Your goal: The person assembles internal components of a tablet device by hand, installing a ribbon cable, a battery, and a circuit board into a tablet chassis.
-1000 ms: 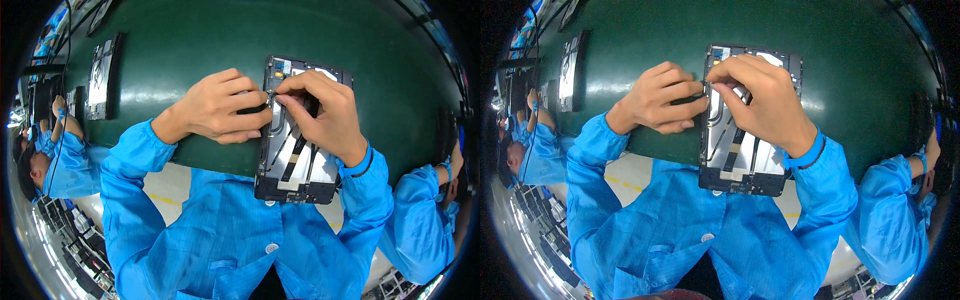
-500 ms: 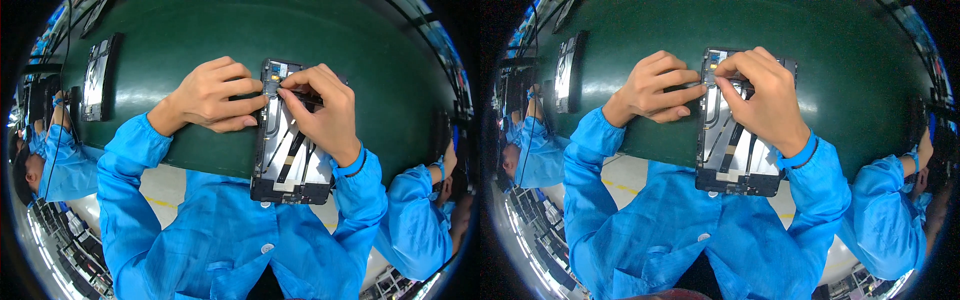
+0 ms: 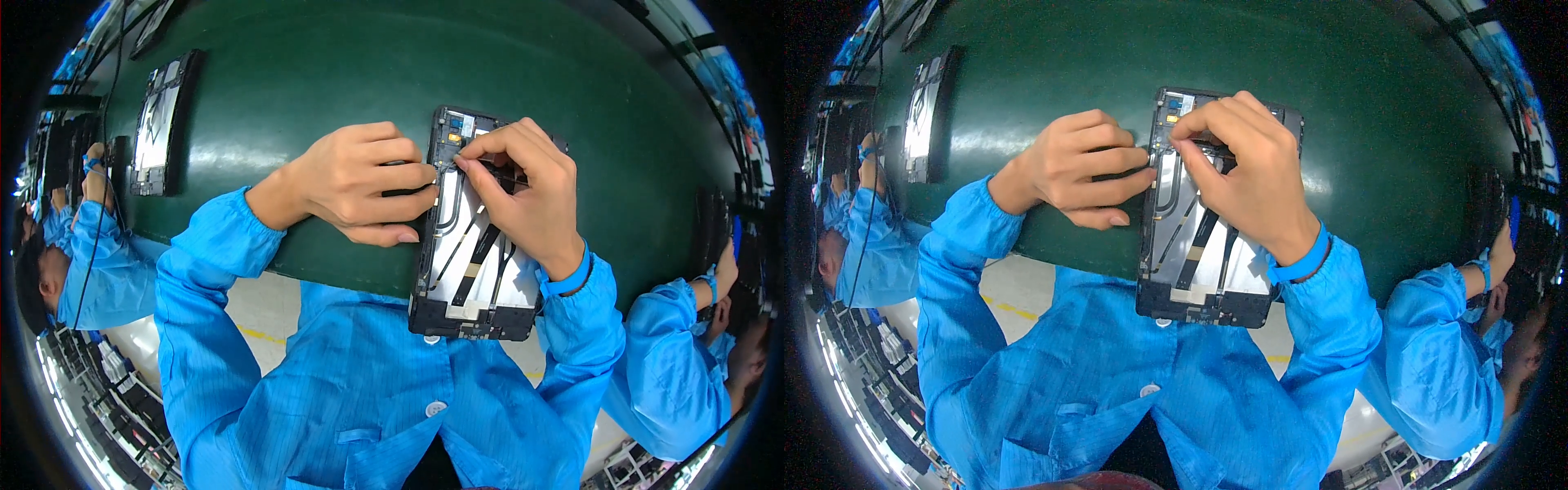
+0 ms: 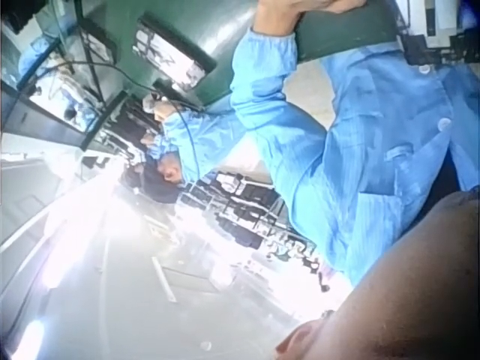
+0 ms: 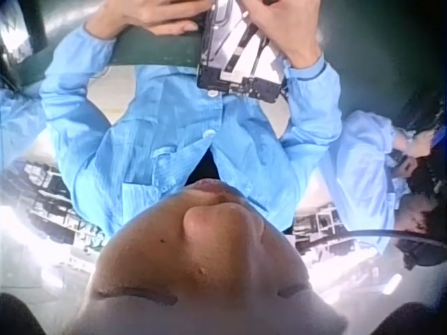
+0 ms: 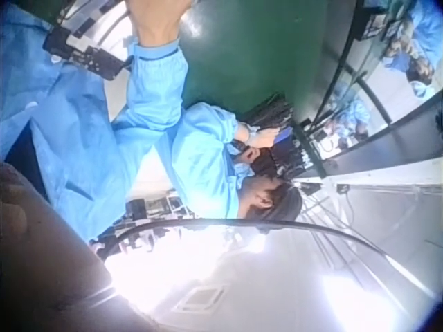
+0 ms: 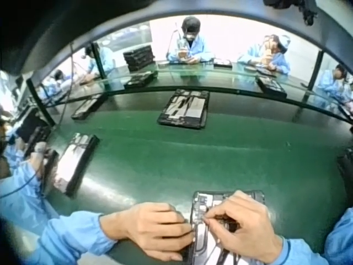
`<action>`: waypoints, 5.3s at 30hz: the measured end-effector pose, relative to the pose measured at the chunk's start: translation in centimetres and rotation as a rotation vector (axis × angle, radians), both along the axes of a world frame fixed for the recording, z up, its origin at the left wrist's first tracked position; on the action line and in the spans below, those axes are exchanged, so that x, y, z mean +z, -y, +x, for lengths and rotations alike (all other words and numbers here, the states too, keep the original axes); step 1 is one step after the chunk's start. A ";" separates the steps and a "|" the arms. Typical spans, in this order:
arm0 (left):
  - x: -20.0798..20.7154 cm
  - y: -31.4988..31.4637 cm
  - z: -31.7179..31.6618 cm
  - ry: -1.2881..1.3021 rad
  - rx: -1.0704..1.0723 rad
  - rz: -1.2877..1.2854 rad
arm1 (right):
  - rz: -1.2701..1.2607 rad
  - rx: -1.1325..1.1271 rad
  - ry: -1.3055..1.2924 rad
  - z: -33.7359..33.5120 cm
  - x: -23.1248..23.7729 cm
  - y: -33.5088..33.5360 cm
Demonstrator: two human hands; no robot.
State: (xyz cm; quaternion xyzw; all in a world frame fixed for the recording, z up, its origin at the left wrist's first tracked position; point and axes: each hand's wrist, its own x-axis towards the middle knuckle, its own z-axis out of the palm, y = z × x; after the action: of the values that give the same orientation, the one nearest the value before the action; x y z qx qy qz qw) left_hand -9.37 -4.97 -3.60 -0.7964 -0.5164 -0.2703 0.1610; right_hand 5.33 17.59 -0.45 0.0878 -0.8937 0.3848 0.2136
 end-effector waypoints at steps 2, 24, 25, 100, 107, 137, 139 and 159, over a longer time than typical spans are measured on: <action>0.4 -0.2 -0.2 -0.008 -0.012 -0.033 | -0.012 0.000 0.001 -0.1 -0.1 -0.1; 0.5 -1.8 -2.1 0.066 0.014 -0.019 | -0.146 -0.032 0.154 0.3 0.2 0.1; 0.3 -1.7 -2.0 0.055 -0.005 0.015 | -0.144 -0.030 0.158 0.3 0.2 0.1; 1.1 -18.9 -3.2 0.174 0.726 -0.007 | -0.197 -0.517 -0.121 3.1 -0.3 -15.7; 2.2 -20.3 -2.1 0.054 0.815 -0.059 | -0.153 -0.530 -0.001 2.6 -0.9 -16.1; 0.3 -24.1 -3.2 0.246 0.736 -0.187 | -1.640 -0.724 -0.591 -9.7 -4.3 -37.1; 0.5 -24.1 -3.5 0.215 0.733 -0.189 | -1.661 -0.919 -0.732 -10.2 -2.4 -35.5; 2.1 -22.2 -2.2 0.194 0.764 0.138 | -1.641 -0.301 -0.044 0.3 0.7 -20.1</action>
State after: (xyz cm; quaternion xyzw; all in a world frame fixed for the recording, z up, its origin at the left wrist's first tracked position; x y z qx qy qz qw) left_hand -11.56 17.21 -1.45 -0.5052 -0.7689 -0.2990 0.2535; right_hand 5.67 37.73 0.21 -0.2085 -0.3273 0.8793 0.2761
